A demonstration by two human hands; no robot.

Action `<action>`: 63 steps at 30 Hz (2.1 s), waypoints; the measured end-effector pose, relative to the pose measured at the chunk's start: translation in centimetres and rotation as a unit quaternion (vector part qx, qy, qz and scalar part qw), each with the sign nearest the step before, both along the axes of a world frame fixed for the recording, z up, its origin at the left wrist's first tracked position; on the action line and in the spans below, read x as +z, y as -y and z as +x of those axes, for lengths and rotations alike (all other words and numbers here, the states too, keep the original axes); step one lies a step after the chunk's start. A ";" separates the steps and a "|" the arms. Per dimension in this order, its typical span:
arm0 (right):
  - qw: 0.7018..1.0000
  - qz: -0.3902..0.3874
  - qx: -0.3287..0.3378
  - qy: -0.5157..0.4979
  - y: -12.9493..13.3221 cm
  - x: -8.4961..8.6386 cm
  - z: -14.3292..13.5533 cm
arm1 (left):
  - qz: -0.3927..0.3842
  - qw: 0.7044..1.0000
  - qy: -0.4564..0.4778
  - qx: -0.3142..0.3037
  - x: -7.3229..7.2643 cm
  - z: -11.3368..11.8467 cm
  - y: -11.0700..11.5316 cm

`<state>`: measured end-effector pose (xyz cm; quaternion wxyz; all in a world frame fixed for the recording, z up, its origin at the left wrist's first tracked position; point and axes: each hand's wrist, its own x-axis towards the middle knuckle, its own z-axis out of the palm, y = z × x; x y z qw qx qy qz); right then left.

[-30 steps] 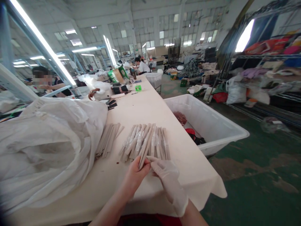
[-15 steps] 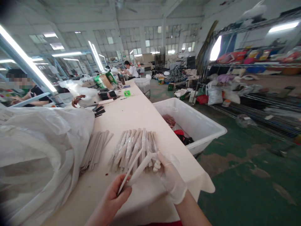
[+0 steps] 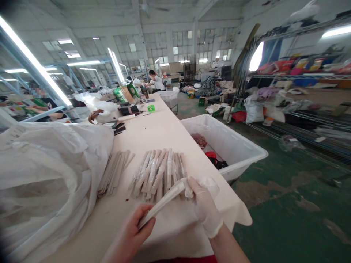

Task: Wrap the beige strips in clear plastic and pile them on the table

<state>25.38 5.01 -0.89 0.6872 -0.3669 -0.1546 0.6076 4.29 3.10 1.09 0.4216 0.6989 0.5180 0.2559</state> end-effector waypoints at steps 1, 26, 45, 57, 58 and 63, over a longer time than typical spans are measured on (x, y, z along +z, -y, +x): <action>1.000 -0.001 0.004 0.011 0.0 -0.1 0.3 | 0.000 1.000 -0.015 -0.014 0.2 -0.3 0.0; 0.985 0.039 0.106 0.129 2.1 0.6 -2.5 | -0.113 0.992 0.037 -0.034 -0.7 0.9 -1.9; 0.993 0.004 0.049 0.104 1.5 -1.8 -3.9 | 0.035 0.997 -0.067 0.012 0.1 1.7 -2.6; 0.990 -0.082 0.109 0.041 -1.5 -8.8 1.6 | 0.186 0.961 -0.200 0.051 0.0 2.4 -5.9; 0.990 -0.089 0.094 0.048 -1.4 -9.2 1.8 | 0.166 0.971 -0.160 0.068 -0.6 1.3 -5.7; 0.976 -0.137 0.085 0.145 -0.8 -9.3 1.1 | 0.041 0.981 -0.029 0.187 -2.3 -6.1 -5.0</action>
